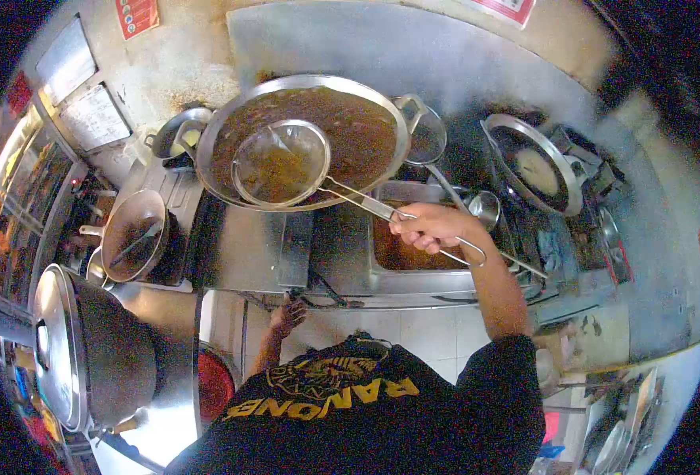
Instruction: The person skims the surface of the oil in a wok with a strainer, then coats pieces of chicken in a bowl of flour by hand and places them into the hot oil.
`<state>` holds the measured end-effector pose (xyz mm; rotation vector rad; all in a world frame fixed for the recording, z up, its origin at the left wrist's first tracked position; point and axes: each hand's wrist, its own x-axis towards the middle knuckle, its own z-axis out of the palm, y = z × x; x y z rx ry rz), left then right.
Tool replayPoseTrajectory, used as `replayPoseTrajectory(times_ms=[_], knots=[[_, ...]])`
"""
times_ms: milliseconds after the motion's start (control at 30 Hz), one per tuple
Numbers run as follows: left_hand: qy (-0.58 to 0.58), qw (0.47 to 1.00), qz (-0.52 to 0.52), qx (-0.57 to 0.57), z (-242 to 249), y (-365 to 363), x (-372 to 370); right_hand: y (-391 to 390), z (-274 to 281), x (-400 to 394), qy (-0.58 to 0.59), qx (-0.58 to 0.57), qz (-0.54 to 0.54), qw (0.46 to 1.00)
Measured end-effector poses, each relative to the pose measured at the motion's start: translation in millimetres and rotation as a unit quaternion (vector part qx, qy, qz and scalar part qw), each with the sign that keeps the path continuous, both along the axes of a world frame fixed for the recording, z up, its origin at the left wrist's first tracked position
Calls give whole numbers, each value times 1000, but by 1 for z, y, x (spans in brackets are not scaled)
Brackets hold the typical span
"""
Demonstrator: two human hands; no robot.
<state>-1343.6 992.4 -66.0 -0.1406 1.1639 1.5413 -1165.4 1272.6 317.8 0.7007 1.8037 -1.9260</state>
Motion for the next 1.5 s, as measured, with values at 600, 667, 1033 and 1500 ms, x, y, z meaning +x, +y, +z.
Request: replayPoseTrajectory(times_ms=[600,667,1033,1500], knots=[[36,999,-11,-15,23,-4,1,31,20,-7,0,618,-34,785],[27,999,9,-30,20,-5,1,28,23,-19,-4,662,-32,749],[41,999,15,-25,29,-4,5,83,1,-70,-107,366,44,923],[29,999,2,-24,10,-1,0,44,5,-58,-98,63,138,984]])
